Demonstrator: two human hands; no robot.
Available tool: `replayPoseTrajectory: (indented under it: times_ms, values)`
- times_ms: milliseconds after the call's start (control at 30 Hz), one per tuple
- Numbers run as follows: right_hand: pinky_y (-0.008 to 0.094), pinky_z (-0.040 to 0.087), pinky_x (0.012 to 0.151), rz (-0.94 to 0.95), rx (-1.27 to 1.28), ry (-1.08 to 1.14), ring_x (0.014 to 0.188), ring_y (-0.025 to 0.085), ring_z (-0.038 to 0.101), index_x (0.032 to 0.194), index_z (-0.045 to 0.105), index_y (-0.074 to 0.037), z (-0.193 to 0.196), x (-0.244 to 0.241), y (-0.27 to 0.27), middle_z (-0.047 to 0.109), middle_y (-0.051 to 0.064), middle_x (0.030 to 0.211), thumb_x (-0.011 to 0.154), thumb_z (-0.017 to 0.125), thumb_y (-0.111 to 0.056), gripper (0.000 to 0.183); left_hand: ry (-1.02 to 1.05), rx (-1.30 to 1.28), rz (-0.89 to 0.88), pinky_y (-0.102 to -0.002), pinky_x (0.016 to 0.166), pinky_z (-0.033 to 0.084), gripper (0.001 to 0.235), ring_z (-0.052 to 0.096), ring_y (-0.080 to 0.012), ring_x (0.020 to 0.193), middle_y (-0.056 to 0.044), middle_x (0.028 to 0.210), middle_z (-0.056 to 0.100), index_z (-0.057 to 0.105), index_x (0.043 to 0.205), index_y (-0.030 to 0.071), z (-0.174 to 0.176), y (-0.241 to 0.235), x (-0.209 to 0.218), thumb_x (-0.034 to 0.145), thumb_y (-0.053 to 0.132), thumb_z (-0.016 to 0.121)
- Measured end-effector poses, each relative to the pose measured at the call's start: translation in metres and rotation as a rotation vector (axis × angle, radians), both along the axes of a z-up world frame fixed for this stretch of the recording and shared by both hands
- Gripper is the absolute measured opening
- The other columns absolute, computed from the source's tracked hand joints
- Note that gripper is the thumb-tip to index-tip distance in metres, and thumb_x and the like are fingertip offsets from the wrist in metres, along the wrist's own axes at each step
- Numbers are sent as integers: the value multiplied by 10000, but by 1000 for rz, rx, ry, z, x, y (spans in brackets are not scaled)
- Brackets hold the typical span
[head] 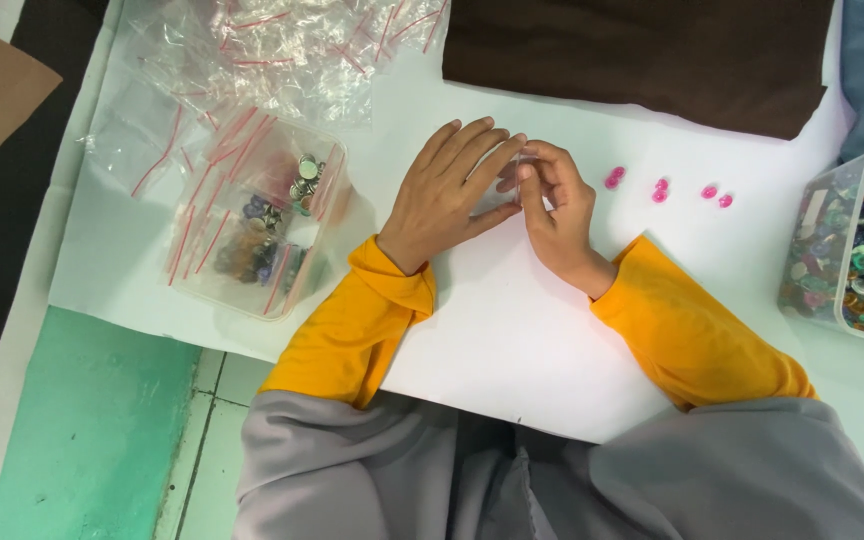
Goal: The person sorts small pink and orange buttons from a container onto a white table, then places them into small plastic bags. They handle the buttons by hand, arranging them in rows before bagging them.
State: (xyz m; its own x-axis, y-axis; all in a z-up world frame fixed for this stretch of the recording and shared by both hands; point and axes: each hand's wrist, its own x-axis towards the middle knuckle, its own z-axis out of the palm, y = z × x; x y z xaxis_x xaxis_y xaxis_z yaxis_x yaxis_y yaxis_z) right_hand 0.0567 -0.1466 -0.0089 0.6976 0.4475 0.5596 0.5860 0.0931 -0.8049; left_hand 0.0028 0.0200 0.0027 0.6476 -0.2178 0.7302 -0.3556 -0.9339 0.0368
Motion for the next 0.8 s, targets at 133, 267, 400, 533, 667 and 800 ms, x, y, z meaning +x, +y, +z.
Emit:
replayPoseTrajectory:
  times_ms: [133,267,400,533,667,800]
  values:
    - [331,594,674,21,60,51,943,233,664,1324,453,-8,-4,3,-4,618,152,1096,1114,468,-107,233,35,-96,-52,-434,1206,392,805,542,-266,1390,-115,1396,646,577,1443,92,-1,2,2,807,413,951]
    - [299,593,666,48,58,19,965,221,618,1223,521,-2,1,5,-6,539,114,1137,1110,489,-160,198,34,-191,-88,-435,1219,376,780,530,-295,1401,-158,1409,628,559,1454,49,-7,5,5,855,385,928]
    - [313,612,678,76,48,45,962,237,606,1239,529,7,1,1,-3,529,117,1148,1105,494,-170,225,24,-201,-103,-436,1224,370,757,541,-301,1393,-160,1405,628,549,1457,37,-10,8,5,874,363,906]
    - [309,618,704,87,8,-31,994,274,660,1115,631,13,3,5,-3,542,119,1125,1093,542,-139,178,38,-223,-132,-449,1182,428,698,614,-322,1297,-170,1307,658,556,1430,14,-3,9,3,879,275,896]
    - [339,604,782,10,-18,-169,1072,279,635,1032,670,-22,-2,9,-5,520,106,1187,1073,587,-98,120,33,-202,-72,-399,988,566,656,687,-280,1079,-131,1155,672,590,1382,27,0,6,0,858,272,898]
    - [382,584,878,-60,-29,-251,1136,290,601,1011,699,-47,-6,4,-5,490,103,1266,1062,619,-107,112,31,-204,5,-359,809,570,624,649,-232,900,-82,1074,651,619,1347,67,2,2,-4,823,278,882]
